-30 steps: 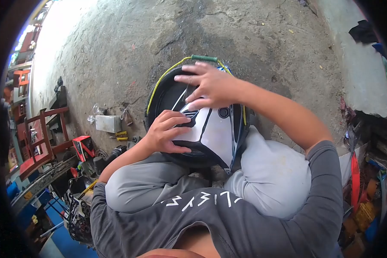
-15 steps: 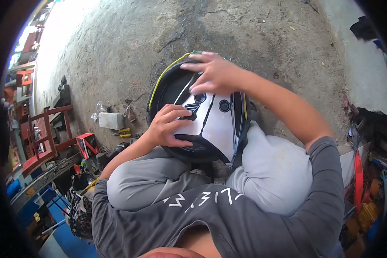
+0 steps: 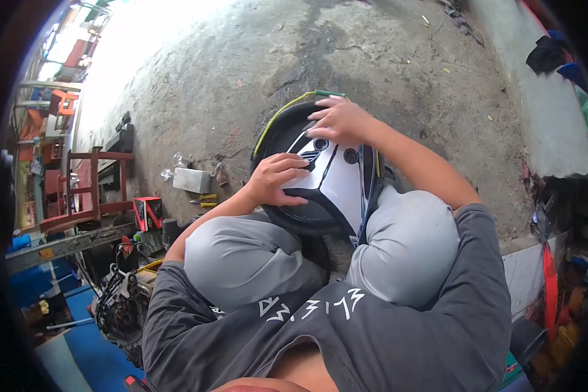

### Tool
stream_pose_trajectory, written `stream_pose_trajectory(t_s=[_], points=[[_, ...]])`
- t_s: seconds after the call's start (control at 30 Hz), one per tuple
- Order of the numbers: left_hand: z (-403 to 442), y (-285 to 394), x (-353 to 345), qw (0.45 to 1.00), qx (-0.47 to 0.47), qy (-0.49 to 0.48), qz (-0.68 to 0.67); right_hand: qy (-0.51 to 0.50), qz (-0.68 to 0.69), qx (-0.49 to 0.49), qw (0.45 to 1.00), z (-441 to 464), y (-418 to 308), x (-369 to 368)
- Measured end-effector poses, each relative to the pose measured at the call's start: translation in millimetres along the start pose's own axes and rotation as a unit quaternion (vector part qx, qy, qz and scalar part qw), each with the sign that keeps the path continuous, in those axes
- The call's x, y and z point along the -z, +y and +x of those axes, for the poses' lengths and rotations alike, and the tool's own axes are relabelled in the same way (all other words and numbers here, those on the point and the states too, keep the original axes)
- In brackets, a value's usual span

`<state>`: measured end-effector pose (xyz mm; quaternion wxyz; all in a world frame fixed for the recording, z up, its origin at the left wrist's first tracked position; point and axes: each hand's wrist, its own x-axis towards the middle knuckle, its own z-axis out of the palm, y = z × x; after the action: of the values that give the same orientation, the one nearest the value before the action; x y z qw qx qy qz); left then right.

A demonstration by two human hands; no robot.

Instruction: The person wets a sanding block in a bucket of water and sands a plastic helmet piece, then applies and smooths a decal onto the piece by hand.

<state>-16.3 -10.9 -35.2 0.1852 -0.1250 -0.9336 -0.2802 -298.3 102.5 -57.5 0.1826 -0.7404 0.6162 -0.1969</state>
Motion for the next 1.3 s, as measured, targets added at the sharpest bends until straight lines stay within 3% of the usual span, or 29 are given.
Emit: stream_pose_trajectory(t_s=[0.1,0.3,0.43,0.47,0.6,0.7,0.83,1.03,1.13,1.2,1.3], points=[[-1.8,3.4,0.6,1.0,0.003,-0.004,0.0,0.045,-0.02,-0.002,0.999,-13.7,15.2,8.2],[-4.4,10.9,2.8,1.0,0.009,-0.01,0.015,0.093,0.09,-0.05,0.99,-12.6,7.4,9.7],[-3.5,12.1,6.7,1.0,0.016,-0.011,0.021,0.138,0.057,-0.1,0.984,-25.0,-13.3,44.0],[-4.1,12.2,8.0,0.999,0.02,-0.017,0.023,0.132,0.083,-0.136,0.978,-26.6,-16.6,55.1],[-7.0,9.9,7.6,0.999,0.031,-0.031,0.021,0.101,-0.049,-0.046,0.993,-42.4,-34.4,113.6],[-7.1,12.3,10.7,0.999,0.02,-0.028,0.014,0.053,-0.054,-0.084,0.994,-48.6,-38.0,144.4],[-9.0,6.0,8.4,0.999,0.005,-0.032,0.003,0.064,0.027,-0.189,0.979,-55.3,-45.4,140.7],[-9.2,6.9,9.9,1.0,0.008,0.0,0.025,0.008,0.067,-0.219,0.973,-94.4,-55.1,111.0],[-20.9,-4.1,10.9,0.988,0.119,0.085,0.051,0.01,0.079,-0.238,0.968,-92.8,-45.6,108.2],[-34.4,-2.0,12.4,0.966,0.21,0.133,0.074,0.03,0.072,-0.194,0.978,-86.2,-36.8,100.6],[-54.8,2.3,1.8,0.97,0.197,0.123,0.078,0.019,0.052,-0.155,0.986,-69.8,-32.4,94.8]])
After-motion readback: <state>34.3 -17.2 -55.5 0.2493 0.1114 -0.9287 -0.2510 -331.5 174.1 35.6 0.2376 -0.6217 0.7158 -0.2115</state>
